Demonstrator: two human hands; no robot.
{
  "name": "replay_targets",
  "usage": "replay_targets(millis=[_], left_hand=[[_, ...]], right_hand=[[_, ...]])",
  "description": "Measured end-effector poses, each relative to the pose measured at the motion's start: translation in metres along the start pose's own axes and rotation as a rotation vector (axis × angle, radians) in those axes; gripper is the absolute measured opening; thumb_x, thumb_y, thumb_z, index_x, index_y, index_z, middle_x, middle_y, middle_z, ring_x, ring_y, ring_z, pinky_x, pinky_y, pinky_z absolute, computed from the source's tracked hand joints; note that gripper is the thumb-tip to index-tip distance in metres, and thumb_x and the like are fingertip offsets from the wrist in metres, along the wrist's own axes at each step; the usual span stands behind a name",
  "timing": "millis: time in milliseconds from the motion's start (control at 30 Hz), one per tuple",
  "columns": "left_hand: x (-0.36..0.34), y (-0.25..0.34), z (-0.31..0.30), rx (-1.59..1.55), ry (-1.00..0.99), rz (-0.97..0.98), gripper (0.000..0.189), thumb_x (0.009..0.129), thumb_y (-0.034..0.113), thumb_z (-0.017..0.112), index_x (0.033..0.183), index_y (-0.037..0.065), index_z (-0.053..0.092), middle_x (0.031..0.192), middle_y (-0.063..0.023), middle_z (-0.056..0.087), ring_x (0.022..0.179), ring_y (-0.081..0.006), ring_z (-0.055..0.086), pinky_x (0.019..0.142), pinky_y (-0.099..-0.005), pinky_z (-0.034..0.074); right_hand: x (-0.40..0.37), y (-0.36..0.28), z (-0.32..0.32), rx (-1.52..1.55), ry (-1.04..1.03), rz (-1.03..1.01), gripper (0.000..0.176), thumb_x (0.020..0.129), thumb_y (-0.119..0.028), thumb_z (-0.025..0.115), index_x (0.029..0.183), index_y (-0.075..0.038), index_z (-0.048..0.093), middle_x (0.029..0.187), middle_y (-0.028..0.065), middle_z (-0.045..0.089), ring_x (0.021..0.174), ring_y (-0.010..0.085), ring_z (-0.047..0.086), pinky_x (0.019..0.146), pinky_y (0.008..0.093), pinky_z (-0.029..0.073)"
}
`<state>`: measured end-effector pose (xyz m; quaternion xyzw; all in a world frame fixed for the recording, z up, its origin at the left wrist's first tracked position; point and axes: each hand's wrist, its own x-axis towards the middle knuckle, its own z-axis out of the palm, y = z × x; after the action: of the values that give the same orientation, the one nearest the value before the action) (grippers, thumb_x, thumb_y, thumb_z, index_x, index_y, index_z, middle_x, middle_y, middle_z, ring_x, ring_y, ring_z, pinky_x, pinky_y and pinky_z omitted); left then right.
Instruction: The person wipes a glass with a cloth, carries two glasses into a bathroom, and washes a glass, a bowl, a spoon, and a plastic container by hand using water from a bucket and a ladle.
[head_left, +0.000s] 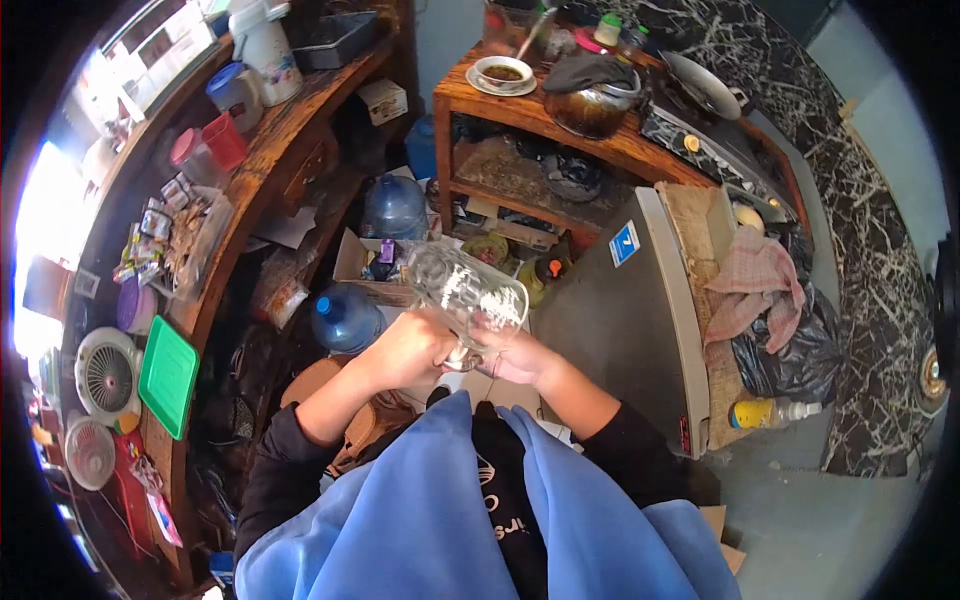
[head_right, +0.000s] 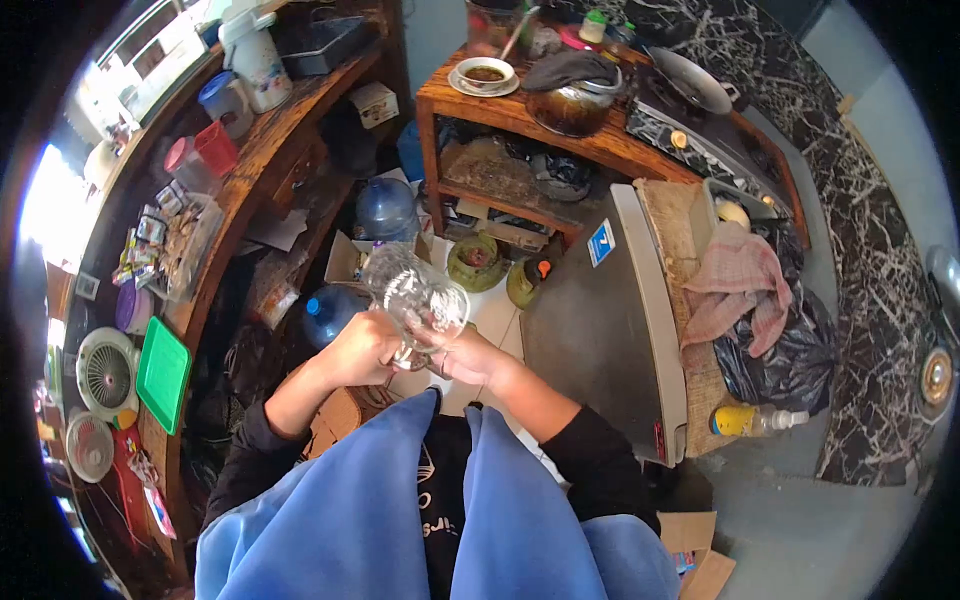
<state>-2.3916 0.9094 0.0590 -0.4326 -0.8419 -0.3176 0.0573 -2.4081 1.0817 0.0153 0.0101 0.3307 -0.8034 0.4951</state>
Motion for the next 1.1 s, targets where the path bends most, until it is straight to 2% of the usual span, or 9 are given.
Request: replay_targets(millis=[133, 200, 267, 367, 500, 667, 733, 900, 1100], left_hand=[[0.02, 0.001, 0.004, -0.049, -0.017, 0.013, 0.018, 0.046, 0.004, 0.059, 0.056, 0.009, 0.045, 0.052, -0.0076, 0.046, 0.052, -0.0272, 0.049, 0.048, -0.0346, 0.039], [0.029, 0.004, 0.013, -0.073, -0.032, 0.064, 0.017, 0.047, 0.004, 0.06, 0.057, 0.009, 0.046, 0.051, -0.0075, 0.045, 0.052, -0.0277, 0.049, 0.048, -0.0347, 0.038], [0.034, 0.002, 0.026, -0.106, -0.082, 0.116, 0.018, 0.047, 0.003, 0.06, 0.057, 0.008, 0.046, 0.052, -0.0077, 0.046, 0.052, -0.0277, 0.048, 0.049, -0.0349, 0.038], [0.043, -0.001, 0.041, -0.205, -0.049, 0.066, 0.019, 0.046, 0.001, 0.061, 0.056, 0.009, 0.047, 0.052, -0.0064, 0.046, 0.052, -0.0261, 0.048, 0.049, -0.034, 0.038], [0.054, 0.012, 0.046, -0.285, -0.14, 0.132, 0.021, 0.046, 0.001, 0.061, 0.055, 0.011, 0.045, 0.051, -0.0038, 0.046, 0.054, -0.0252, 0.049, 0.049, -0.0333, 0.038], [0.061, 0.02, 0.051, -0.239, -0.118, 0.239, 0.021, 0.049, 0.004, 0.065, 0.05, 0.009, 0.044, 0.048, -0.0067, 0.044, 0.048, -0.0267, 0.046, 0.045, -0.0342, 0.034], [0.06, 0.012, 0.054, -0.289, -0.124, 0.193, 0.023, 0.051, 0.005, 0.066, 0.05, 0.008, 0.043, 0.047, -0.0069, 0.043, 0.047, -0.0266, 0.045, 0.045, -0.0334, 0.033], [0.061, 0.015, 0.049, -0.324, -0.137, 0.117, 0.021, 0.051, 0.002, 0.062, 0.053, 0.01, 0.043, 0.049, -0.0048, 0.045, 0.05, -0.0254, 0.047, 0.046, -0.0337, 0.035], [0.069, 0.015, 0.05, -0.295, -0.128, 0.23, 0.02, 0.051, 0.002, 0.062, 0.052, 0.009, 0.043, 0.049, -0.0051, 0.045, 0.049, -0.0259, 0.047, 0.045, -0.0336, 0.035]], right_hand=[[-0.004, 0.002, -0.012, -0.261, -0.102, -0.379, 0.036, 0.083, -0.004, 0.042, 0.118, -0.008, 0.038, 0.104, 0.0048, 0.05, 0.09, 0.0165, 0.051, 0.077, 0.0296, 0.043], [-0.027, -0.01, 0.0, -1.751, 0.232, -0.423, 0.033, 0.081, -0.01, 0.048, 0.113, -0.006, 0.042, 0.101, 0.0052, 0.051, 0.088, 0.0177, 0.053, 0.078, 0.0301, 0.043], [-0.045, -0.014, 0.003, -1.716, 0.348, -0.235, 0.034, 0.081, -0.018, 0.05, 0.111, -0.005, 0.043, 0.103, 0.0057, 0.051, 0.091, 0.019, 0.052, 0.079, 0.0323, 0.042], [-0.064, -0.011, -0.015, -0.167, 0.126, -0.183, 0.035, 0.083, -0.021, 0.048, 0.113, -0.006, 0.042, 0.103, 0.0061, 0.053, 0.093, 0.0197, 0.052, 0.081, 0.033, 0.039], [-0.086, -0.007, -0.008, -1.408, 0.361, -0.236, 0.041, 0.076, -0.017, 0.053, 0.111, 0.001, 0.041, 0.097, 0.0185, 0.053, 0.09, 0.0259, 0.052, 0.076, 0.0332, 0.04], [-0.078, 0.028, -0.053, -1.458, 0.33, -0.413, 0.029, 0.073, -0.009, 0.047, 0.1, 0.0, 0.045, 0.091, 0.0203, 0.053, 0.088, 0.0293, 0.052, 0.075, 0.0335, 0.04], [-0.095, 0.011, -0.024, -0.783, 0.174, -0.343, 0.024, 0.074, -0.005, 0.043, 0.097, 0.001, 0.046, 0.092, 0.02, 0.052, 0.087, 0.0278, 0.052, 0.076, 0.0343, 0.039], [-0.127, -0.018, 0.011, -1.615, 0.251, -0.243, 0.021, 0.078, -0.012, 0.045, 0.097, -0.003, 0.047, 0.088, 0.0179, 0.052, 0.084, 0.0349, 0.048, 0.072, 0.0381, 0.039], [-0.1, -0.009, 0.0, -1.089, 0.394, -0.264, 0.029, 0.079, -0.016, 0.053, 0.103, -0.001, 0.048, 0.087, 0.0105, 0.054, 0.078, 0.0189, 0.051, 0.073, 0.0311, 0.041]])
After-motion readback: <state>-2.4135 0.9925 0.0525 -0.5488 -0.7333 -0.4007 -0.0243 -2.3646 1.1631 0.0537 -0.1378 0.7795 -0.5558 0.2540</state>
